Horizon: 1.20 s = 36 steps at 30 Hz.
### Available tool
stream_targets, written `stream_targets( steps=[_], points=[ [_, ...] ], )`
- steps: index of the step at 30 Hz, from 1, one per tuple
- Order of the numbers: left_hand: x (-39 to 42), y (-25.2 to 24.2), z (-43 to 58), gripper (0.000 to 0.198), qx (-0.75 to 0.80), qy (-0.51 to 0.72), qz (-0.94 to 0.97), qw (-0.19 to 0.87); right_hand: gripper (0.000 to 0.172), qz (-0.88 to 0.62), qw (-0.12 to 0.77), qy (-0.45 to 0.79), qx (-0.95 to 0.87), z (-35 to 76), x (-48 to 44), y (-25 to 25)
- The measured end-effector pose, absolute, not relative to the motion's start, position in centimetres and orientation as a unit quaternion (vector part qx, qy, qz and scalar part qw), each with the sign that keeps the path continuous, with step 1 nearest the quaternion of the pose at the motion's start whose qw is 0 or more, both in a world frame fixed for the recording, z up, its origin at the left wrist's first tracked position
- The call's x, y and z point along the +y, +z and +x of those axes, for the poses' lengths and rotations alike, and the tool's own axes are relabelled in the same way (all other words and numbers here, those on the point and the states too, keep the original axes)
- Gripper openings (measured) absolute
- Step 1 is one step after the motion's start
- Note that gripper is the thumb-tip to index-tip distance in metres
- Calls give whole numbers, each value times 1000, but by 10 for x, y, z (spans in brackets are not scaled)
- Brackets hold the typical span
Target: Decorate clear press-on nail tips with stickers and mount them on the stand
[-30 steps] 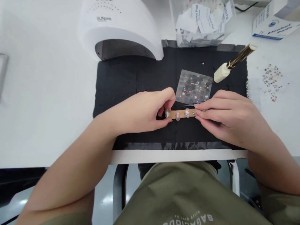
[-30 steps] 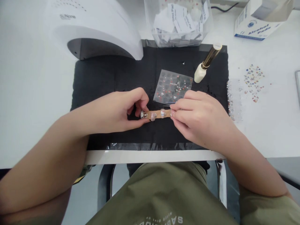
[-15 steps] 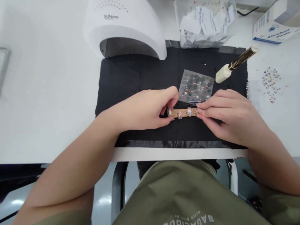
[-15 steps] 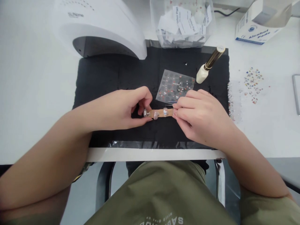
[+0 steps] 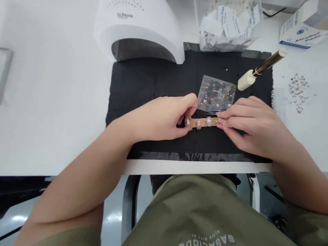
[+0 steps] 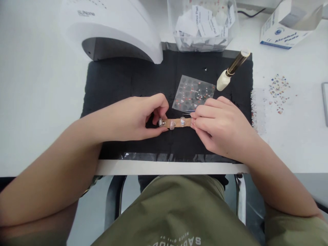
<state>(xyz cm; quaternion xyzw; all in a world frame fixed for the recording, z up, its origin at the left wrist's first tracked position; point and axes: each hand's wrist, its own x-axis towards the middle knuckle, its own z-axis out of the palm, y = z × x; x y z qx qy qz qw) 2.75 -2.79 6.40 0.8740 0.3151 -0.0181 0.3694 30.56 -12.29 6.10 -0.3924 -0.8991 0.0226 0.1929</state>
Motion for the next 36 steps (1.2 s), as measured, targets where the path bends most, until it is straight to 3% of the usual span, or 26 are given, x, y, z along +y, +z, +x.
stream_targets(
  steps=[31, 36],
  points=[
    [-30, 66, 30, 25, 320, -28, 878, 355, 31, -396, 185, -5, -899, 302, -127, 66],
    [-29, 64, 29, 27, 323, -23, 875, 361, 24, -394, 193, 7, -898, 304, -128, 68]
  ],
)
